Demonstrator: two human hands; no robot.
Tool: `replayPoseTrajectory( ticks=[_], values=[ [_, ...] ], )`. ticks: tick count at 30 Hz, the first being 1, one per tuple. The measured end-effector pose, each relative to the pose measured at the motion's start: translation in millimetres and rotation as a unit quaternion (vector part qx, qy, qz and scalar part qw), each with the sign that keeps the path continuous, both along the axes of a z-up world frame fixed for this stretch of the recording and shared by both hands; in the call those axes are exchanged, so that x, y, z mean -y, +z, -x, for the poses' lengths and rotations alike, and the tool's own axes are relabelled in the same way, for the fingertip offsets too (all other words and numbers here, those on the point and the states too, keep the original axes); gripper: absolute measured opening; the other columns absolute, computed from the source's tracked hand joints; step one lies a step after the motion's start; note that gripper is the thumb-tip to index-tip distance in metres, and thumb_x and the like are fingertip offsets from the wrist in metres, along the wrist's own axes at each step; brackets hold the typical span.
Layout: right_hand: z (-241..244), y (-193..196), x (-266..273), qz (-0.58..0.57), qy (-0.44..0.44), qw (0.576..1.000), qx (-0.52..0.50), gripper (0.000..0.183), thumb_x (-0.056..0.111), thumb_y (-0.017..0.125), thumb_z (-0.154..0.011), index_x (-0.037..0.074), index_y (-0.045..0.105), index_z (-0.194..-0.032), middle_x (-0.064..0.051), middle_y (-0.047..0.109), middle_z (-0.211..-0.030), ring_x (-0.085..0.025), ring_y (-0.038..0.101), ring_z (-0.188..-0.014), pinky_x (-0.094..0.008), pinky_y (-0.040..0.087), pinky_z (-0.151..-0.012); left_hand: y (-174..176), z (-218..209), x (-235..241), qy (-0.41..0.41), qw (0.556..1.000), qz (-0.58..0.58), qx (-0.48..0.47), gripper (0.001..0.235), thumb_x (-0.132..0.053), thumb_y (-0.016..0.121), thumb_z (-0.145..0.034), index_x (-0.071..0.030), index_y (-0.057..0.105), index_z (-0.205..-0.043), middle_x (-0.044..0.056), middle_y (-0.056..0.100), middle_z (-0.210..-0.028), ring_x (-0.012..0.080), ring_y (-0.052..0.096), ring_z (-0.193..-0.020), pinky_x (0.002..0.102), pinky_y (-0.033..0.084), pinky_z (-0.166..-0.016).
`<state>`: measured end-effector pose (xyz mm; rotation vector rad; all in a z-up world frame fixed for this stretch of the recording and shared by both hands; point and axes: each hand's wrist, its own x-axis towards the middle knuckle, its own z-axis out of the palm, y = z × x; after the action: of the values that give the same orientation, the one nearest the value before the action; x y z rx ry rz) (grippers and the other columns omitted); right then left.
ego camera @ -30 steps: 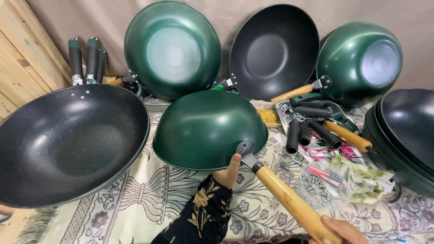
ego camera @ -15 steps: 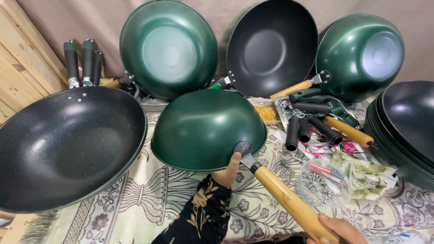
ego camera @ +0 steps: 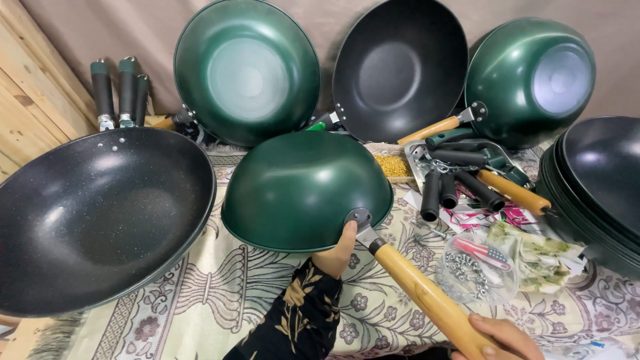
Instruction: Attaching a wooden handle to a green metal pan using screws and a manual screwdriver.
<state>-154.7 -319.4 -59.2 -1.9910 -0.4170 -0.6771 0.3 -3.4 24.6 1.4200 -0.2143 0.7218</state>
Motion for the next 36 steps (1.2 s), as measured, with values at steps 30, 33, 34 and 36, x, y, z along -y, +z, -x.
replayPoseTrajectory(
  ticks=[30,33,34,36],
  values=[
    [5,63,-31,-0.137,0.162,0.973,0.092,0.027,0.033,0.057,-0.108,0.012,0.067,-0.122,-0.021,0.068,-0.13,-0.027,0.075,-0.113,-0.037,0.068,-0.097,-20,-6,5,-0.022,0.988,0.068,-0.135,0.023,-0.012,0.068,-0.087,0.004,0.073,-0.102,0.007,0.076,-0.1,0.0173,0.071,-0.083,0.026,0.057,-0.077],
    [0,78,-17,-0.141,0.119,0.973,0.138,0.038,0.03,0.063,-0.099,0.005,0.063,-0.128,-0.024,0.064,-0.133,-0.026,0.073,-0.109,-0.035,0.066,-0.097,-20,-3,6,-0.008,0.995,0.078,-0.064,0.018,-0.003,0.066,-0.087,0.005,0.071,-0.102,0.007,0.073,-0.1,0.0169,0.069,-0.083,0.026,0.056,-0.076],
    [-2,82,-13,-0.154,0.05,0.978,0.128,0.033,0.027,0.062,-0.1,0.007,0.062,-0.126,-0.022,0.065,-0.129,-0.024,0.071,-0.104,-0.034,0.064,-0.095,-22,-3,5,-0.001,0.995,0.081,-0.062,0.018,-0.004,0.066,-0.088,0.005,0.069,-0.103,0.007,0.072,-0.101,0.0171,0.067,-0.084,0.026,0.055,-0.079],
    [-6,91,-5,-0.164,-0.024,0.979,0.116,0.028,0.023,0.062,-0.101,0.008,0.06,-0.124,-0.019,0.066,-0.124,-0.023,0.069,-0.099,-0.032,0.061,-0.094,-23,-2,5,0.002,0.994,0.085,-0.063,0.018,-0.005,0.065,-0.09,0.005,0.068,-0.104,0.008,0.07,-0.103,0.0172,0.066,-0.085,0.027,0.054,-0.081]
  ],
)
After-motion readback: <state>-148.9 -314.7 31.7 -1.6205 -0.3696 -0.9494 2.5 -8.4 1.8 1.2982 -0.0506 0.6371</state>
